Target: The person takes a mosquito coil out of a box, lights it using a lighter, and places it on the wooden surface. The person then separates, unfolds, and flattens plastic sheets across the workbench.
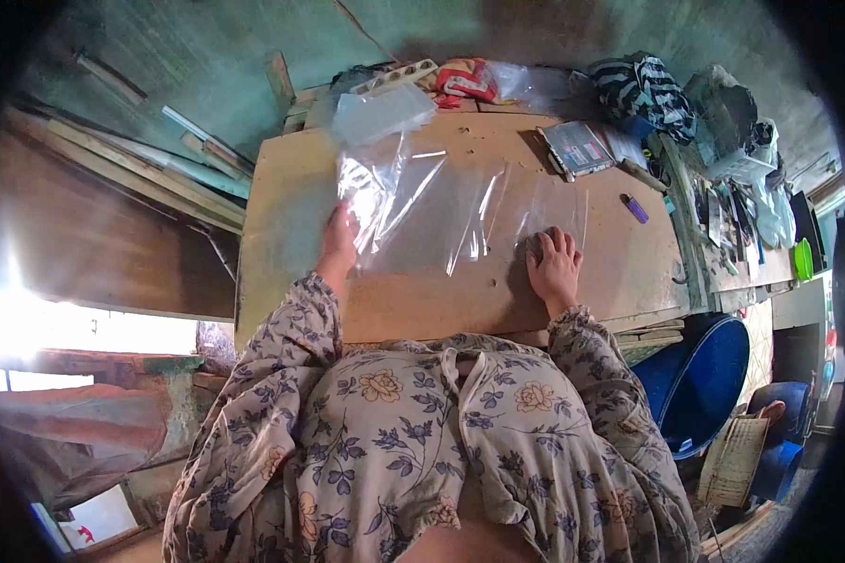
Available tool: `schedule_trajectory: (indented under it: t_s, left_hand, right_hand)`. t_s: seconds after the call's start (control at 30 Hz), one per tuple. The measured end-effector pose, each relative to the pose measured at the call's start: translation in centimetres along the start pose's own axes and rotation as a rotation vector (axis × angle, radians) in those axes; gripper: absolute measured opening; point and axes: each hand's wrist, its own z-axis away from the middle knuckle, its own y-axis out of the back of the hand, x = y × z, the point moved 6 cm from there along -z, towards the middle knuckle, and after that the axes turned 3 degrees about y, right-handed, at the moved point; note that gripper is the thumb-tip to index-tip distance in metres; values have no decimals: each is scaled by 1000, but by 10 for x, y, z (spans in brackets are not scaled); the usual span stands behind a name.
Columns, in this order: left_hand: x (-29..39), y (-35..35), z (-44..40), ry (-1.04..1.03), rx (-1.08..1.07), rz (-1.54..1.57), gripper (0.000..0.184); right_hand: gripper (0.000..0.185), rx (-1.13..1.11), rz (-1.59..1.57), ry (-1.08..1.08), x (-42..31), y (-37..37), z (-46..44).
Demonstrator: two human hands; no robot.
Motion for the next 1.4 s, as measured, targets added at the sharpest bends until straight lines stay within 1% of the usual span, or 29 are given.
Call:
schedule_trajectory:
  t_s: [0.03,0.1,0.23,0.3,0.37,0.43,0.47,0.5,0.57,0.6,0.63,0.67,0.7,0.73,0.77,0.8,0.83,0.9,0.93,0.97,1.03,1.1,1.17,1.2,1.23,1.3,1.33,1.37,1.4]
  left_hand:
    - [1,7,-2,-2,5,2,44]
    - [10,8,7,22,-123,176,42]
    - [16,4,24,133,-198,292,41]
    - [20,-9,26,111,-183,267,41]
    - [23,-10,25,89,-161,251,41]
    - [25,-7,21,-36,-170,139,40]
    - [27,-10,24,-23,-203,181,42]
    - [26,-8,23,-27,-198,183,42]
    - [21,-12,17,-4,-300,151,41]
    - [14,-10,14,-5,-241,40,42]
    - [5,-9,10,-9,-239,38,42]
    - [-7,-6,3,-86,-216,-194,43]
    - [6,-15,20,-162,-190,-425,43]
    - [15,-23,40,-227,-168,-635,45]
    - [7,-18,36,-230,-164,-632,45]
    - [-11,-14,29,-56,-195,-422,43]
    - [-22,-9,22,4,-228,-356,40]
    - [-31,-4,18,131,-283,-226,35]
    - [-33,-4,17,154,-333,-222,34]
    - [-37,-5,15,165,-354,-219,33]
    - [-46,-6,12,182,-351,-277,33]
    - [-72,-3,1,193,-327,-344,32]
    - [-80,-3,-13,-353,-306,-467,34]
    - [-54,-20,21,-78,-324,-656,31]
    - [-46,-27,29,-77,-323,-656,31]
    - [-30,-39,45,-385,-255,-1151,29]
    - [-27,-41,53,-384,-295,-1000,28]
    - [-21,-44,58,-380,-291,-996,28]
    - [-16,-49,63,-416,-282,-1069,29]
  right_hand:
    - [41,-8,0,-3,0,0,0]
    - [41,-21,-6,5,0,-2,0]
    - [42,6,17,-6,5,-6,2]
    - [43,20,38,-16,5,-8,-4]
    - [44,112,-26,60,-10,-5,-9]
    - [45,144,-281,193,-47,-6,-22]
    - [47,130,-425,237,-70,-8,-29]
    - [49,42,-518,251,-93,-7,-35]
    - [54,-98,-678,280,-137,-16,-49]
    - [56,-151,-744,293,-158,-21,-54]
    - [58,-204,-773,274,-172,-26,-59]
    - [60,-257,-798,255,-186,-26,-64]
    - [60,-256,-800,258,-197,-34,-68]
    - [64,-273,-778,193,-203,-48,-73]
    - [67,-288,-754,130,-206,-59,-78]
    - [74,-316,-757,80,-206,-67,-81]
    - [74,-318,-757,83,-208,-73,-84]
    - [80,-290,-848,-131,-197,-86,-89]
    - [87,-281,-813,-177,-194,-92,-92]
    - [87,-285,-812,-174,-196,-89,-93]
    - [89,-152,-662,-130,-197,-75,-98]
    - [91,-208,-641,-156,-204,-67,-103]
    - [91,-295,-614,-166,-206,-71,-105]
    - [89,-193,-600,-157,-204,-74,-107]
    - [89,-194,-600,-157,-202,-76,-107]
    - [83,-162,-863,-167,-190,-79,-105]
    - [67,-124,-891,-156,-183,-79,-103]
    - [67,-131,-888,-152,-172,-81,-102]
    - [56,-147,-855,-140,-158,-84,-100]
